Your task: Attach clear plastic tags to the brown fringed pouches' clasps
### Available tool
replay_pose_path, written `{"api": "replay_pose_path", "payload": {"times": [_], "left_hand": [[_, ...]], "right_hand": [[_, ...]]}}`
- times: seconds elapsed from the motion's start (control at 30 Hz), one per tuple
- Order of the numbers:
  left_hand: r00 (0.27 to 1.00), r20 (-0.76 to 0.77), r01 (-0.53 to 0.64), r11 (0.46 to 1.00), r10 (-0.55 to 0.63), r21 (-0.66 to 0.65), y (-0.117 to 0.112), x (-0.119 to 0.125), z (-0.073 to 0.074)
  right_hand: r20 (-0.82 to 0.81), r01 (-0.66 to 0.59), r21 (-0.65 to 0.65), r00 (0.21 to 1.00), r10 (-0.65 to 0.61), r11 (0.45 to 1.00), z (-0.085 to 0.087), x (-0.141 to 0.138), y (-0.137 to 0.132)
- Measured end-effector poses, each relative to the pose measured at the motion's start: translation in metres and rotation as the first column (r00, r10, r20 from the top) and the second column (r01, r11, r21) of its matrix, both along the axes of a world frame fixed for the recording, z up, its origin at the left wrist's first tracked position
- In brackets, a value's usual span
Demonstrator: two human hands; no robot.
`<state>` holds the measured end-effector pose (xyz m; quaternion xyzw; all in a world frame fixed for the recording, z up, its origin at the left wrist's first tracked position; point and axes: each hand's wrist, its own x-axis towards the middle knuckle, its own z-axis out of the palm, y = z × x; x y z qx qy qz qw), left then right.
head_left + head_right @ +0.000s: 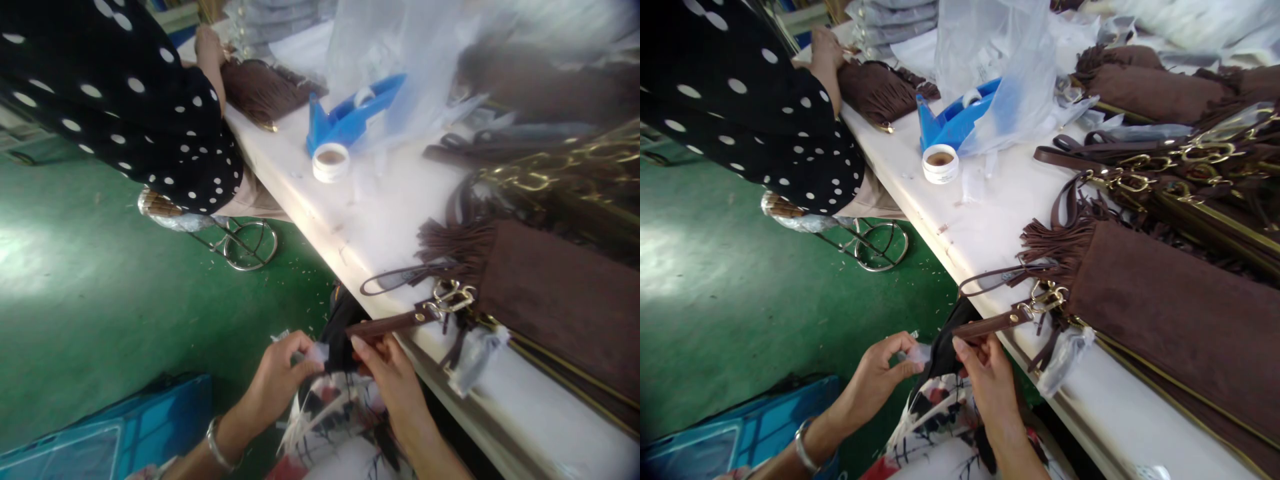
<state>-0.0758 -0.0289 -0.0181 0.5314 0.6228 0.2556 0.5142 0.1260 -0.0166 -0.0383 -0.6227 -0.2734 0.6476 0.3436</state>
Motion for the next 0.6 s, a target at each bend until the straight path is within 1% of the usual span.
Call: {"api": "replay_pose_path", "payload": {"times": [0.07, 0.1, 0.13, 0.2, 0.27, 0.33, 0.4, 0.5, 0.6], "left_hand": [[0.997, 0.073, -0.02, 0.999, 0.023, -0.043, 0.001, 0.0, -0.002], [0.993, 0.112, -0.014, 0.998, 0.022, -0.067, 0.002, 0.0, -0.002], [0.988, 0.152, 0.001, 0.996, 0.013, -0.093, 0.002, 0.001, -0.002], [0.973, 0.231, 0.044, 0.989, -0.01, -0.141, 0.005, 0.004, -0.001], [0.955, 0.296, 0.081, 0.982, -0.027, -0.171, 0.008, 0.007, 0.003], [0.945, 0.324, 0.11, 0.978, -0.047, -0.179, 0.011, 0.008, 0.008], [0.944, 0.317, 0.15, 0.974, -0.089, -0.172, 0.014, 0.009, 0.013], [0.953, 0.257, 0.2, 0.97, -0.16, -0.14, 0.016, 0.008, 0.017], [0.959, 0.231, 0.194, 0.973, -0.162, -0.125, 0.017, 0.008, 0.018]], "right_hand": [[-0.055, -0.13, -0.064, 0.99, 0.126, 0.989, 0.007, 0.003, -0.014], [-0.062, -0.201, -0.063, 0.978, 0.198, 0.977, 0.012, 0.004, -0.019], [-0.045, -0.261, -0.034, 0.965, 0.259, 0.965, 0.017, 0.004, -0.022], [0.033, -0.364, 0.082, 0.932, 0.362, 0.928, 0.028, 0.004, -0.021], [0.131, -0.461, 0.177, 0.887, 0.443, 0.87, 0.037, 0.004, -0.012], [0.184, -0.541, 0.189, 0.84, 0.511, 0.82, 0.041, 0.004, -0.003], [0.177, -0.565, 0.159, 0.823, 0.539, 0.81, 0.042, 0.004, 0.004], [0.119, -0.579, 0.129, 0.815, 0.567, 0.805, 0.04, 0.007, 0.005], [0.163, -0.589, 0.142, 0.806, 0.569, 0.795, 0.037, 0.009, 0.002]]}}
